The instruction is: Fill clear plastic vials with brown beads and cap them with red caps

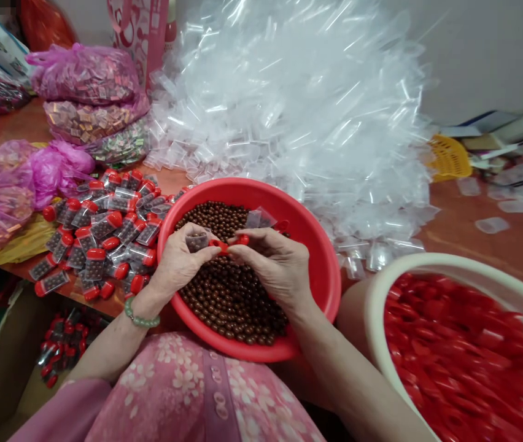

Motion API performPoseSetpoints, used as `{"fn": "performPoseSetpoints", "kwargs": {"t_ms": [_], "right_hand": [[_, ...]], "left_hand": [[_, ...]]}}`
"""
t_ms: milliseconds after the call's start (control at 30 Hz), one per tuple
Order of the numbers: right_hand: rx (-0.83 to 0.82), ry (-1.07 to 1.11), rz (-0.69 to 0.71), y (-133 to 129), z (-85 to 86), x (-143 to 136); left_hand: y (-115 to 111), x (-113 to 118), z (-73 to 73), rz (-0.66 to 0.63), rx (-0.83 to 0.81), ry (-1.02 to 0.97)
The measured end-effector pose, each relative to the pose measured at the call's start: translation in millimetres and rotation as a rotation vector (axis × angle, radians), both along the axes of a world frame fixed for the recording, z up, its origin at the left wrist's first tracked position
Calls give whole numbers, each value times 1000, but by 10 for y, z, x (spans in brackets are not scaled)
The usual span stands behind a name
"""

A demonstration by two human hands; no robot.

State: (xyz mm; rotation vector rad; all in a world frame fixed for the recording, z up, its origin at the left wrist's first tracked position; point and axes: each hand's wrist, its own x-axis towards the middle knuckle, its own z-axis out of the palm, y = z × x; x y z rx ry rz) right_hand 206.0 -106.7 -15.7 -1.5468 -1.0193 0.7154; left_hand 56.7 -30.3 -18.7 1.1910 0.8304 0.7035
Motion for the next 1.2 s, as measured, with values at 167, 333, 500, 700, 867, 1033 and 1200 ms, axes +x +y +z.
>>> {"fn": "performPoseSetpoints", "kwargs": {"t_ms": [167,333,500,700,867,1033,1200], "right_hand": [[49,-557,233,22,13,38],[28,-795,353,1,-93,28],[84,-952,349,-17,-276,18],[100,-824,344,22,-187,72],[67,-494,213,55,-10,143],[193,-303,213,135,120,139],[254,-400,275,203,169,83]], "left_hand": [[12,-4,-20,-43,-35,-61],[12,24,-35,-26,-198,-150],[33,19,-47,-14,-127,-91],[19,-15,-26,-33,-92,-112],[-5,-12,14,-111,-132,-100],[-2,-1,-21,-225,-75,-21],[3,16,-51,-302,-64,-84]]}}
